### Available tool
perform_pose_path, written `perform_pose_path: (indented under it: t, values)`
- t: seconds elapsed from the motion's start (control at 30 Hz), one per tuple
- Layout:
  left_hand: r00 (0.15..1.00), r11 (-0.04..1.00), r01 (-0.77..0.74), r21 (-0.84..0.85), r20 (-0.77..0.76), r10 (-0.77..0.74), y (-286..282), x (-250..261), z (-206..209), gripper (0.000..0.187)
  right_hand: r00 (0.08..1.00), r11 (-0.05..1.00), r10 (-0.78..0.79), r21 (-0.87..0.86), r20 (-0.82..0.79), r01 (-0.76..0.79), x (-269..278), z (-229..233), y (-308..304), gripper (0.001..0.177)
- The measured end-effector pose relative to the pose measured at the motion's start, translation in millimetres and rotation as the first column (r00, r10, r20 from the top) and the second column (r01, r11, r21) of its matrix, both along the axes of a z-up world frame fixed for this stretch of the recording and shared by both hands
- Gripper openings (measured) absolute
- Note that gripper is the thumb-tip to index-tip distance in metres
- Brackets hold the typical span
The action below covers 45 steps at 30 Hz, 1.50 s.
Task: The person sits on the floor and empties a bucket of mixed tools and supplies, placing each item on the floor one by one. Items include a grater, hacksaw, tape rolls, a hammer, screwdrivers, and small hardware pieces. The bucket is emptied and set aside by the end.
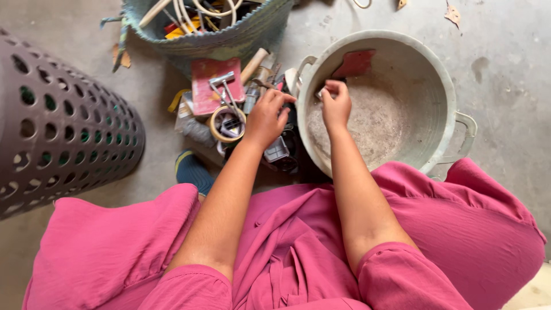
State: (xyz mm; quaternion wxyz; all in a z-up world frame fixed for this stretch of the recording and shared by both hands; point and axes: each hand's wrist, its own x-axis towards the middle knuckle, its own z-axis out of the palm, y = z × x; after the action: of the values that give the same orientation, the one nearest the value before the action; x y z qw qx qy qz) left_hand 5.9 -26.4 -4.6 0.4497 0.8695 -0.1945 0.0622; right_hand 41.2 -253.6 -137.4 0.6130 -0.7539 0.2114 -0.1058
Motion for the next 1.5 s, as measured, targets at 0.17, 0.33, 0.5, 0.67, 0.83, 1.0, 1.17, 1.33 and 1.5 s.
perform_pose_path:
  t: [0.17,0.33,0.5,0.67,0.83,1.0,1.17,1.33,1.5]
  values:
    - [1.000,0.999,0.021,0.041,0.019,-0.022,-41.6,12.3,-9.8,0.026,0.946,0.996,-0.083,0.015,-0.314,0.092,-14.1,-69.0,-45.7,0.034]
    - [0.994,0.991,-0.078,0.105,0.086,0.070,-74.3,33.6,-16.5,0.026,0.944,0.885,0.097,-0.406,-0.314,-0.226,-4.5,-71.7,-44.7,0.063]
    - [0.996,0.999,0.032,0.010,0.082,-0.032,-103.5,52.3,-33.9,0.030,0.801,0.816,0.173,-0.372,-0.572,-0.442,24.5,-68.7,-29.4,0.053]
    - [0.939,0.992,0.089,-0.092,-0.325,-0.114,-124.1,61.4,-73.4,0.035,0.785,0.877,0.036,-0.358,-0.618,-0.322,26.5,-85.0,-32.4,0.050]
    - [0.938,0.994,0.098,-0.054,-0.327,-0.110,-134.0,72.4,-107.2,0.040,0.950,0.882,-0.007,-0.449,-0.312,-0.140,26.5,-95.2,-55.3,0.027]
    - [0.980,0.996,0.065,0.062,-0.194,-0.052,-144.6,71.2,-114.5,0.061,0.942,0.641,0.285,0.766,-0.175,-0.051,32.0,-88.1,-93.5,0.018]
    - [0.932,0.998,0.054,0.021,-0.359,-0.043,-147.6,70.5,-108.1,0.063,0.868,0.676,0.450,0.715,-0.210,-0.178,35.0,-86.8,-104.3,0.021]
    - [0.904,0.997,0.003,-0.073,-0.426,-0.034,-149.0,74.5,-103.4,0.045,0.956,0.893,0.146,-0.382,-0.255,-0.238,45.4,-88.6,-90.8,0.038]
    - [0.908,0.994,0.001,-0.108,-0.415,-0.046,-147.2,78.8,-100.9,0.045,0.884,0.588,0.080,-0.694,-0.461,-0.416,48.2,-73.9,-69.3,0.065]
